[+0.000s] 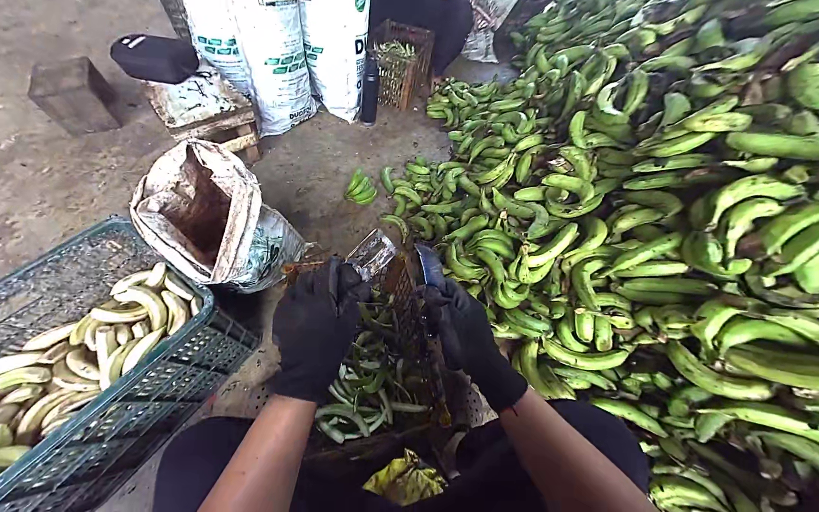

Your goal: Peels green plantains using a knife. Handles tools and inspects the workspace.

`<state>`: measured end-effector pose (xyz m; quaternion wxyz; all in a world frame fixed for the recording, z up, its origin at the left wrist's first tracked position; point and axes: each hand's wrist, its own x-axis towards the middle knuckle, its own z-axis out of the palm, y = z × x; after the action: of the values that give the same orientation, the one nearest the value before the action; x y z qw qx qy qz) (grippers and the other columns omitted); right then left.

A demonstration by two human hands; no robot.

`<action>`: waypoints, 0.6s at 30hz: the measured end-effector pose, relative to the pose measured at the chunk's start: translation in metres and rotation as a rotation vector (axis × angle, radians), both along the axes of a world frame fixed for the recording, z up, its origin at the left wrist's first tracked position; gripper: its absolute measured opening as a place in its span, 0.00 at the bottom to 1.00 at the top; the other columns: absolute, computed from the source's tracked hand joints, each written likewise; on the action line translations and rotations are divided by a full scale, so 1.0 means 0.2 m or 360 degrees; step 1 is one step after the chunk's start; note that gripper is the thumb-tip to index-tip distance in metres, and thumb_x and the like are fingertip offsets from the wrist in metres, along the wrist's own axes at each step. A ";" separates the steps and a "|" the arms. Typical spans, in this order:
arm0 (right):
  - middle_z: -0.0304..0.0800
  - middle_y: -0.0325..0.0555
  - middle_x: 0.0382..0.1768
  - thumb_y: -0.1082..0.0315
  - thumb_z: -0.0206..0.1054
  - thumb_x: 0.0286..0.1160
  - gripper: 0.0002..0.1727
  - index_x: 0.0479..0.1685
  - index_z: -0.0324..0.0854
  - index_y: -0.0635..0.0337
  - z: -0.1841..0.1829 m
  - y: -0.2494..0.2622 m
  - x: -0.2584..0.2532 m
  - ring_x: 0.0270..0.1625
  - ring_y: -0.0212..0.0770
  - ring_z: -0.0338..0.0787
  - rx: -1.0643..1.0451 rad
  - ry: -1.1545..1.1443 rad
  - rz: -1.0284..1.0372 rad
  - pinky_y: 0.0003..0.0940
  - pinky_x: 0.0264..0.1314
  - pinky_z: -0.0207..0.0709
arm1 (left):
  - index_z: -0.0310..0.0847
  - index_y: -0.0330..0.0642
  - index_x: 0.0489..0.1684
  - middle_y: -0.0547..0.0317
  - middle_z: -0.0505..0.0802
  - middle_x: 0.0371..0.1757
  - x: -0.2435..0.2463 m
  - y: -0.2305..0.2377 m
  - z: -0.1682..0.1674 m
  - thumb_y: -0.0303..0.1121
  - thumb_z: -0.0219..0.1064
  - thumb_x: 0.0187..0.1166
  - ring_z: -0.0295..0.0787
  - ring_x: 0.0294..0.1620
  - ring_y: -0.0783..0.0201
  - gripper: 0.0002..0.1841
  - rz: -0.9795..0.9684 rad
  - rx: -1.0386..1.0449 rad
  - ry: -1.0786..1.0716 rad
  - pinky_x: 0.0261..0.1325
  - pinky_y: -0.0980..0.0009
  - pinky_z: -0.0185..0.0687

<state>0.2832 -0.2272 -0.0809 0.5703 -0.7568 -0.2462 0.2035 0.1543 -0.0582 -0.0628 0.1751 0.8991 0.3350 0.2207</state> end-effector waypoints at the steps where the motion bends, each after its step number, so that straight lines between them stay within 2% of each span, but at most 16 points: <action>1: 0.85 0.38 0.30 0.57 0.55 0.86 0.18 0.53 0.81 0.63 0.00 0.01 -0.02 0.29 0.30 0.85 -0.0050 -0.0118 0.0039 0.31 0.35 0.83 | 0.80 0.42 0.75 0.32 0.89 0.62 0.00 0.00 -0.01 0.53 0.68 0.78 0.87 0.61 0.29 0.32 0.0005 0.0108 -0.0044 0.57 0.32 0.80; 4: 0.86 0.39 0.30 0.55 0.55 0.87 0.20 0.53 0.84 0.63 0.00 0.05 -0.09 0.30 0.31 0.84 -0.0161 -0.0359 0.0145 0.33 0.37 0.81 | 0.82 0.42 0.74 0.33 0.90 0.60 -0.01 -0.02 -0.01 0.50 0.68 0.77 0.88 0.57 0.29 0.30 0.0009 0.0267 -0.0136 0.51 0.33 0.81; 11: 0.86 0.42 0.33 0.55 0.52 0.88 0.21 0.54 0.85 0.61 0.00 0.11 -0.14 0.32 0.34 0.85 -0.0224 -0.0401 0.0312 0.37 0.39 0.80 | 0.84 0.42 0.72 0.35 0.91 0.57 -0.03 -0.02 -0.01 0.51 0.68 0.75 0.89 0.52 0.31 0.29 0.0023 0.0374 -0.0218 0.46 0.36 0.81; 15: 0.87 0.41 0.32 0.58 0.53 0.88 0.20 0.56 0.84 0.63 -0.01 0.11 -0.11 0.32 0.33 0.85 -0.0172 -0.0346 0.0219 0.35 0.39 0.82 | 0.85 0.43 0.71 0.35 0.91 0.55 -0.03 -0.02 -0.01 0.51 0.67 0.75 0.89 0.50 0.32 0.29 0.0025 0.0401 -0.0216 0.44 0.37 0.81; 18: 0.85 0.41 0.29 0.59 0.54 0.87 0.17 0.54 0.83 0.63 -0.01 0.10 -0.07 0.29 0.33 0.84 -0.0161 -0.0367 0.0124 0.35 0.36 0.81 | 0.85 0.42 0.70 0.34 0.91 0.55 -0.03 -0.03 0.00 0.51 0.67 0.76 0.89 0.50 0.31 0.29 0.0011 0.0383 -0.0203 0.45 0.36 0.81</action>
<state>0.2689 -0.2078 -0.0821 0.4910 -0.7928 -0.3287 0.1494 0.1475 -0.0643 -0.0636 0.0862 0.8966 0.2974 0.3165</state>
